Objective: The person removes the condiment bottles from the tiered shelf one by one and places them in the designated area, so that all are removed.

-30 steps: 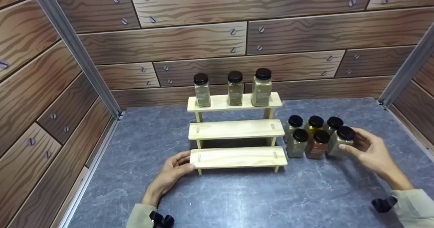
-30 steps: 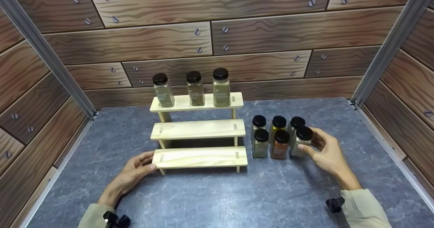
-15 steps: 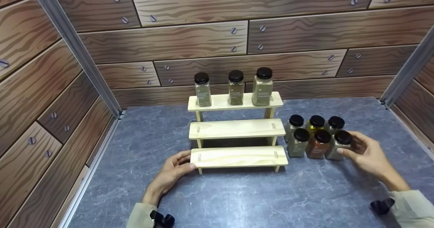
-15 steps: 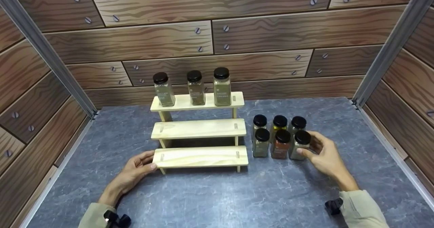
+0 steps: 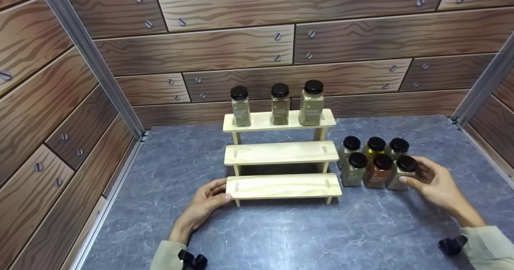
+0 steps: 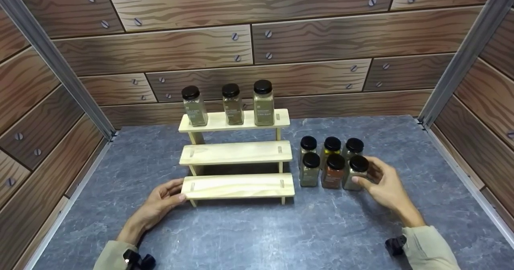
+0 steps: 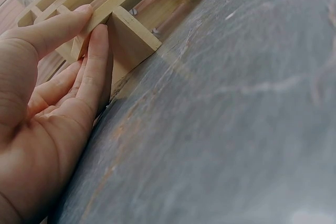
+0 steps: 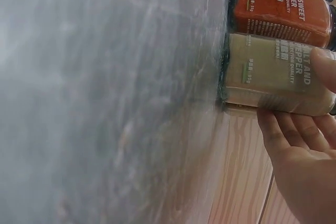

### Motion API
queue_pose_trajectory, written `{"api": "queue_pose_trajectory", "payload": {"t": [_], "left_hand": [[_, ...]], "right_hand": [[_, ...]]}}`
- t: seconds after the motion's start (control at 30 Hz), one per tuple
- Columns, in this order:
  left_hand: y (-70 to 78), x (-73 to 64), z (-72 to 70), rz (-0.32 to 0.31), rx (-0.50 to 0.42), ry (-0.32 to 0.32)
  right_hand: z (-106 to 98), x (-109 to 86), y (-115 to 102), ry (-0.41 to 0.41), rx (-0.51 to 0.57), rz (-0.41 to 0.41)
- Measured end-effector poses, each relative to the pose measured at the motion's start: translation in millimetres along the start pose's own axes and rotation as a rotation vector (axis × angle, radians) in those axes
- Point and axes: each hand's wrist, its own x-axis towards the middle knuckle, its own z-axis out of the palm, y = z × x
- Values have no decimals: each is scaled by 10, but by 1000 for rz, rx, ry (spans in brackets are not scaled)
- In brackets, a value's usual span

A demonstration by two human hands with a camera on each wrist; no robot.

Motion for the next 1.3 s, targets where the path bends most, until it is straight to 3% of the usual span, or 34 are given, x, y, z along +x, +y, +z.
{"api": "queue_pose_trajectory", "payload": {"t": [0.77,0.93,1.3], "left_hand": [[-2,4,-3,9,-2,-11],[-3,5,0,3,-4,4],[-4,4,7,-2,-10,3]], "right_hand": [[-36,0,-45,-47,-15,-22],[-87,37,-195,-30,-50,-64],[-110,165,-686,86,-44,-243]]}}
